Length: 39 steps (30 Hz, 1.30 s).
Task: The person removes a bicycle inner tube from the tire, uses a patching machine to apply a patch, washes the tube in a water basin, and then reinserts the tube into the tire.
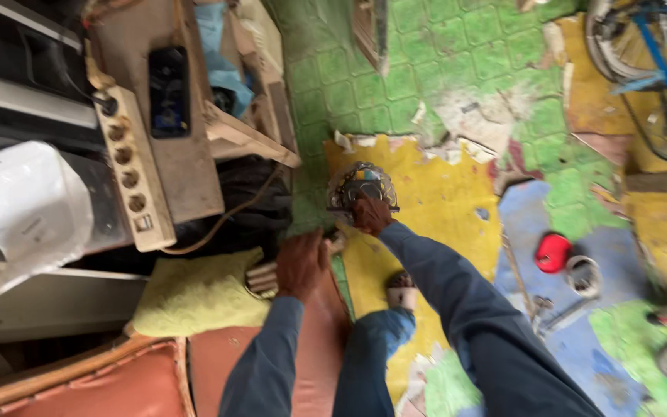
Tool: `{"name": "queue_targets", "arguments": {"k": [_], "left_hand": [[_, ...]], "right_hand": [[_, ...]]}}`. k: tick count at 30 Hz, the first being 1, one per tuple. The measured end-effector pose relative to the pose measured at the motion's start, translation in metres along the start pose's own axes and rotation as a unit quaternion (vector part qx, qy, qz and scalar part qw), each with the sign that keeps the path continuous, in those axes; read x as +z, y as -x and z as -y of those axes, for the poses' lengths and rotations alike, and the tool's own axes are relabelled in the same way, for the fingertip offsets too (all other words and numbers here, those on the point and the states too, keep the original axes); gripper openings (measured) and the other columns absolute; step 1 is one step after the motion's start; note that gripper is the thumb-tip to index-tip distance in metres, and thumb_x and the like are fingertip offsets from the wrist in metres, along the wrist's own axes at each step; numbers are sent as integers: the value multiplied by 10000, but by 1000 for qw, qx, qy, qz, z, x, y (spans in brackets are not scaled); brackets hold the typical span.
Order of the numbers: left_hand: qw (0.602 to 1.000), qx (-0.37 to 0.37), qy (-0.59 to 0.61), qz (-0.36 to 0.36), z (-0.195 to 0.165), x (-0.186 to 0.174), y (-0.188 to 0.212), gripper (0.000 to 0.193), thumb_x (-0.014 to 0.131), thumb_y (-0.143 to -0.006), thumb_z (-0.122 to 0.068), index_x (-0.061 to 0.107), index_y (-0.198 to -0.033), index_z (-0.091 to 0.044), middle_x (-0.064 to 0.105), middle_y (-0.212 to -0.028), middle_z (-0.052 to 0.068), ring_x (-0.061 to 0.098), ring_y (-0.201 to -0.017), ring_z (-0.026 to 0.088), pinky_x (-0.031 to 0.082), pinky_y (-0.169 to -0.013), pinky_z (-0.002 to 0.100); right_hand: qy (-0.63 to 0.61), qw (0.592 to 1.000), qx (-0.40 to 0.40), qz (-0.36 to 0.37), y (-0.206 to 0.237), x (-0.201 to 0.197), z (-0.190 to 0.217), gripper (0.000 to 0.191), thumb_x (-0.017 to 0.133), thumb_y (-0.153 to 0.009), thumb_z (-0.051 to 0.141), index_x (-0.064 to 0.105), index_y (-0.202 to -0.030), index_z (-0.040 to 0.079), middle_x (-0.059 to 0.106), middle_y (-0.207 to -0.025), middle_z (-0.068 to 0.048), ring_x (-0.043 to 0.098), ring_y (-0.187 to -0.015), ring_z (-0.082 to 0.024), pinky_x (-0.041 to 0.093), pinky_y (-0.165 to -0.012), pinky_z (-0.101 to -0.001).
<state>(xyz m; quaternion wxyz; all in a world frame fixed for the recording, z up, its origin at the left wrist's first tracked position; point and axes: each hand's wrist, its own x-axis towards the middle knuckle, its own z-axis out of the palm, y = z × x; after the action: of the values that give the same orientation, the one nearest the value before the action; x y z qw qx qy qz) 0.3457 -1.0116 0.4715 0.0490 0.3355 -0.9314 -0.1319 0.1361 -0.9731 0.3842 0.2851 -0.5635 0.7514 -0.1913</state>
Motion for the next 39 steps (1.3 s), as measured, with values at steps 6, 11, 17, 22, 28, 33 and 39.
{"name": "queue_targets", "arguments": {"k": [6,11,17,22,28,33,39], "left_hand": [[999,38,-5,-12,12,6,1,418,475,-1033,-306,664,-1276,-23,717,-1114,181,648,-1009,373,504,-947,484],[999,45,12,-13,11,2,-5,420,472,-1067,-284,632,-1319,13,715,-1112,169,656,-1034,341,492,-974,480],[998,45,28,-26,11,0,-8,411,507,-1056,-272,631,-1311,25,721,-1087,174,663,-992,342,496,-977,475],[999,36,19,-11,15,2,-11,420,498,-1074,-285,628,-1314,35,723,-1072,182,675,-994,333,491,-1008,487],[999,30,23,-16,18,2,-12,417,508,-1065,-279,626,-1307,40,722,-1067,189,676,-991,339,491,-1008,493],[999,38,22,-18,16,7,-9,402,556,-1003,-237,627,-1308,16,709,-1031,193,641,-962,392,500,-917,506],[999,36,-31,-27,5,18,-2,416,600,-937,-184,609,-1320,-23,687,-1033,209,629,-957,399,509,-856,505]], "right_hand": [[27,999,-20,26,-72,64,4,167,718,-738,171,725,-870,68,606,-1221,-170,687,-798,-425,553,-653,-547],[-2,997,-49,-53,-101,99,7,218,714,-722,163,723,-922,76,600,-1246,-174,689,-798,-419,538,-625,-553],[50,993,3,111,-131,122,8,118,694,-891,244,710,-986,176,708,-1133,-123,657,-840,-321,484,-676,-492],[105,987,-55,107,-142,138,23,171,639,-939,207,707,-821,103,572,-1364,-92,518,-583,-260,448,-532,-456],[210,955,-142,155,-142,145,34,152,584,-1012,197,696,-1038,97,456,-1538,-131,569,-641,-239,503,-560,-452],[204,959,-153,121,-130,133,42,295,624,-958,257,588,-1232,154,444,-1522,-148,532,-931,-302,438,-767,-553],[118,988,-98,5,-71,72,26,620,672,-893,330,459,-1465,223,431,-1504,-168,489,-1278,-376,360,-1016,-674]]}}
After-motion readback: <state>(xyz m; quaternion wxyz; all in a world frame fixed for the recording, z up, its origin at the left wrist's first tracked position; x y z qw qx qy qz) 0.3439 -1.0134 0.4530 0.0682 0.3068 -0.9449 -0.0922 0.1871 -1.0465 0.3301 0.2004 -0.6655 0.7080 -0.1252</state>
